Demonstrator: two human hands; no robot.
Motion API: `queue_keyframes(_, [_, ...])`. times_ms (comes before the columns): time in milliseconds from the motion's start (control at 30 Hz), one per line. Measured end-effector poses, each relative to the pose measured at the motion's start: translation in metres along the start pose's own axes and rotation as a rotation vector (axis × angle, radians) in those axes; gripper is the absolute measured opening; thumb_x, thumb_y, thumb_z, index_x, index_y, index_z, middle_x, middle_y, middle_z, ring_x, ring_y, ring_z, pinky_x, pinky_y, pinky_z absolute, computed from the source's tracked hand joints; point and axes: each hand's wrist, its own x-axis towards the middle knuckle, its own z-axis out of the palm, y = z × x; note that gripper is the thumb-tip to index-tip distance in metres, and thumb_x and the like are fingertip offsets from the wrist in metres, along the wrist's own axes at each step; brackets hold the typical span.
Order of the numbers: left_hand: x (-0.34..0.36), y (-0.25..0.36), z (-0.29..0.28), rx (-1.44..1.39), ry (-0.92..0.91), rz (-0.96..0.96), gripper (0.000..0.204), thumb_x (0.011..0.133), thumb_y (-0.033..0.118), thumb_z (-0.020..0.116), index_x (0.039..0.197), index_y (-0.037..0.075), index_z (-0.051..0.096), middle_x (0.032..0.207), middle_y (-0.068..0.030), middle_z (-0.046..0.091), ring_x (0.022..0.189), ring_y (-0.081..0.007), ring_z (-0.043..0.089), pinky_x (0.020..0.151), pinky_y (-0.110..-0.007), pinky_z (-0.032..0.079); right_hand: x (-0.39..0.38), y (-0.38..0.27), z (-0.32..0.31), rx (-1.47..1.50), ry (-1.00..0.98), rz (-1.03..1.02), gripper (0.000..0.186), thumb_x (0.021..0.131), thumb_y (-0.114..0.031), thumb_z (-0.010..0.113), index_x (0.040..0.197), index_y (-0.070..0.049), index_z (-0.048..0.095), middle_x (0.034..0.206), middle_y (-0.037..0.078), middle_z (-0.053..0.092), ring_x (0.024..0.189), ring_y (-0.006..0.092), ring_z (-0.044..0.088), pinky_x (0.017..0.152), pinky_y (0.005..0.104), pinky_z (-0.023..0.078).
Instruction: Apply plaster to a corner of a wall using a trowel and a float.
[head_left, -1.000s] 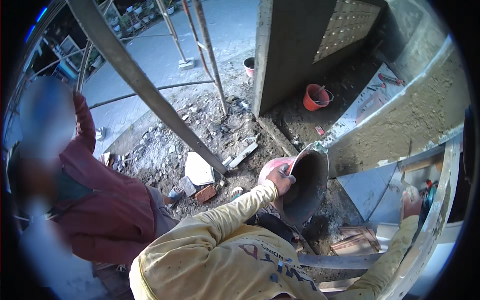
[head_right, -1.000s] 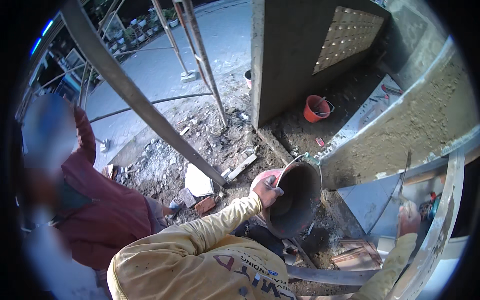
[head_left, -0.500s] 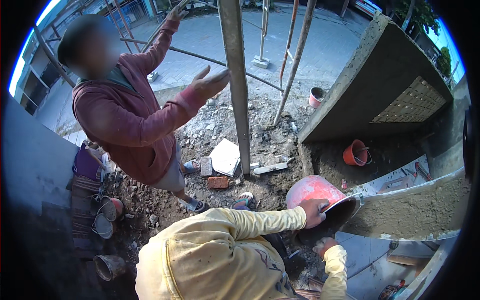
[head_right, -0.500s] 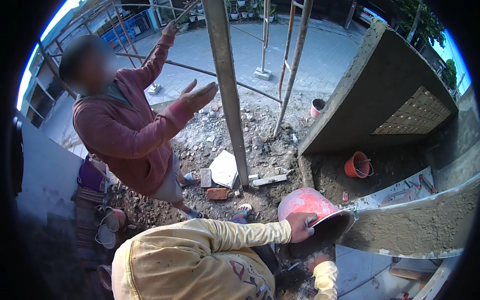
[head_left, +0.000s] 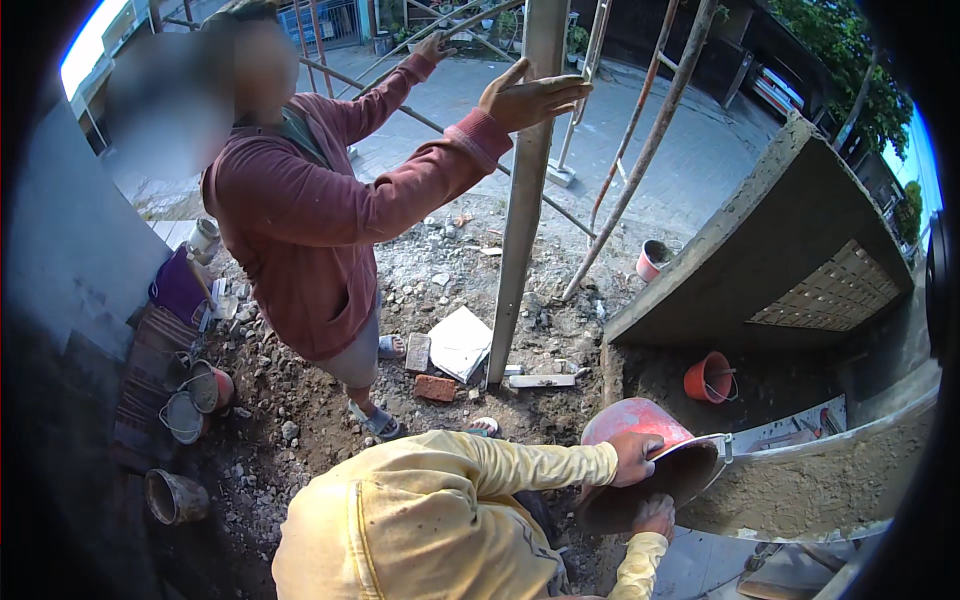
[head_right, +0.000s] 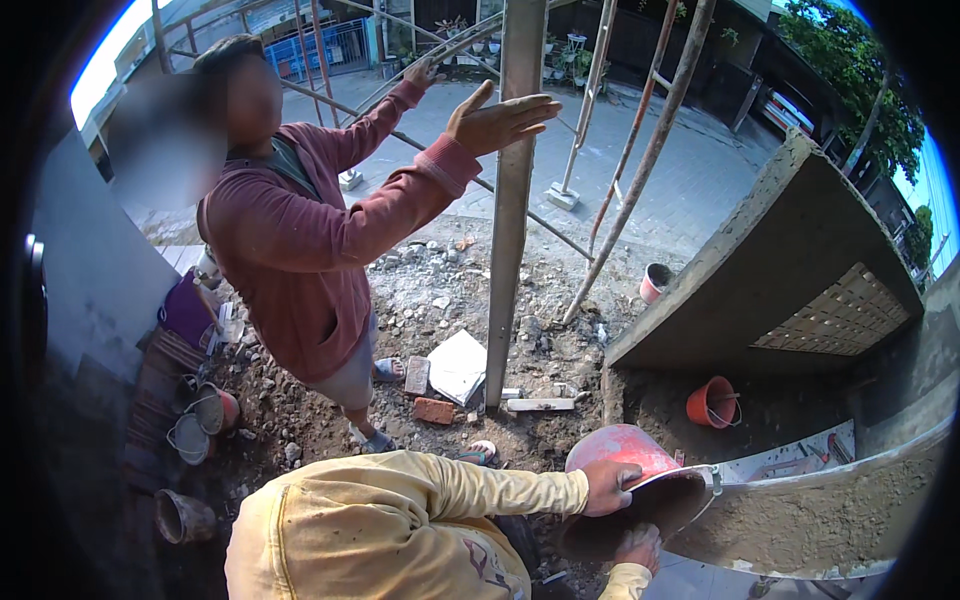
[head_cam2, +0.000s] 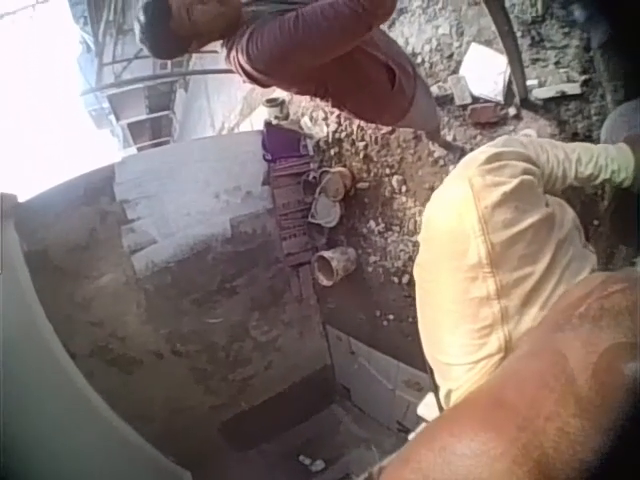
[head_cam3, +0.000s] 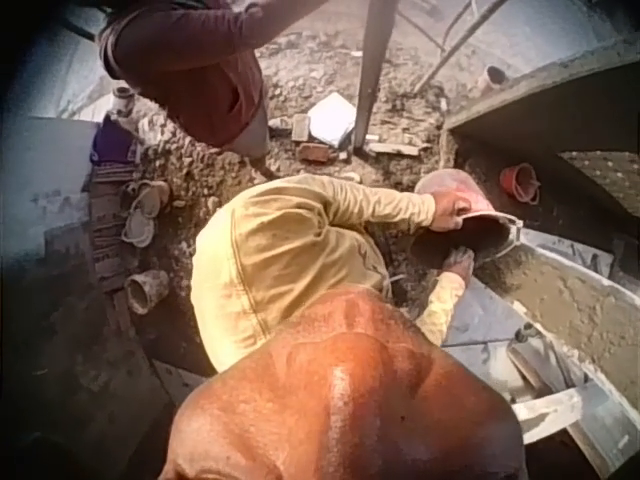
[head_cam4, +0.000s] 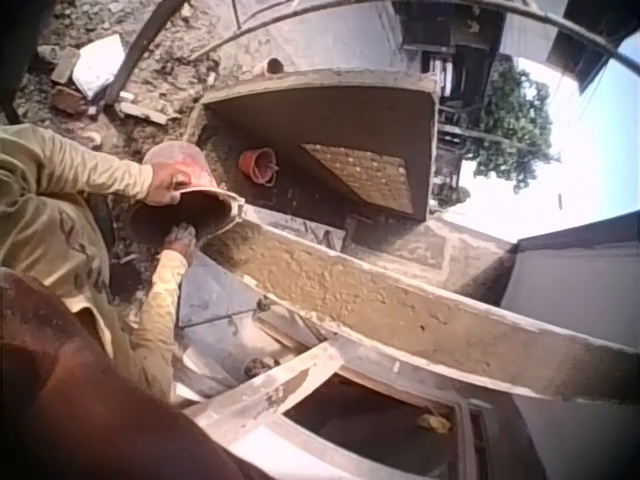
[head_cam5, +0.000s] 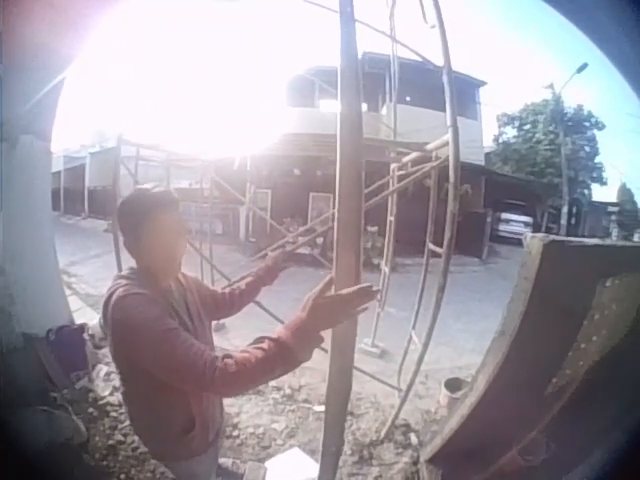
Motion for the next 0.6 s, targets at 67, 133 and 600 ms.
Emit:
queue_keyframes(67, [0.005,0.002,-0.006,-0.047,-0.036,-0.019,0.023,0.072,0.012,0.061,0.092,0.003,0.057,0.084,-0.0211,0.060,0.082,-0.0393,0.060,0.074,-0.042,0.047,-0.010,0.003,-0.013,0.101,0.084,-0.069,0.042,0.079,-0.024,0.070,0.112,-0.007,0.051,0.105,0.018,0.063,0.101,0.0402,0.057,0.083,0.0490,0.046])
queue_keyframes(133, [0.011,0.010,-0.022,-0.008,-0.060,-0.095,0.030,0.073,0.014,0.062,0.100,0.002,0.059,0.089,-0.0213,0.063,0.084,-0.0348,0.063,0.076,-0.039,0.048,-0.011,0.000,-0.024,0.135,0.088,-0.002,0.041,0.077,-0.026,0.071,0.111,-0.011,0.053,0.103,0.018,0.064,0.098,0.0400,0.058,0.080,0.0500,0.047])
queue_keyframes(600, [0.013,-0.053,0.005,-0.261,-0.117,-0.240,0.036,0.070,-0.003,0.062,0.106,-0.003,0.062,0.089,-0.0018,0.065,0.076,-0.0101,0.059,0.071,-0.025,0.048,-0.070,0.032,-0.065,-0.009,-0.167,0.138,0.043,0.079,-0.041,0.064,0.111,-0.014,0.056,0.104,0.012,0.065,0.098,0.0343,0.062,0.083,0.0486,0.047])
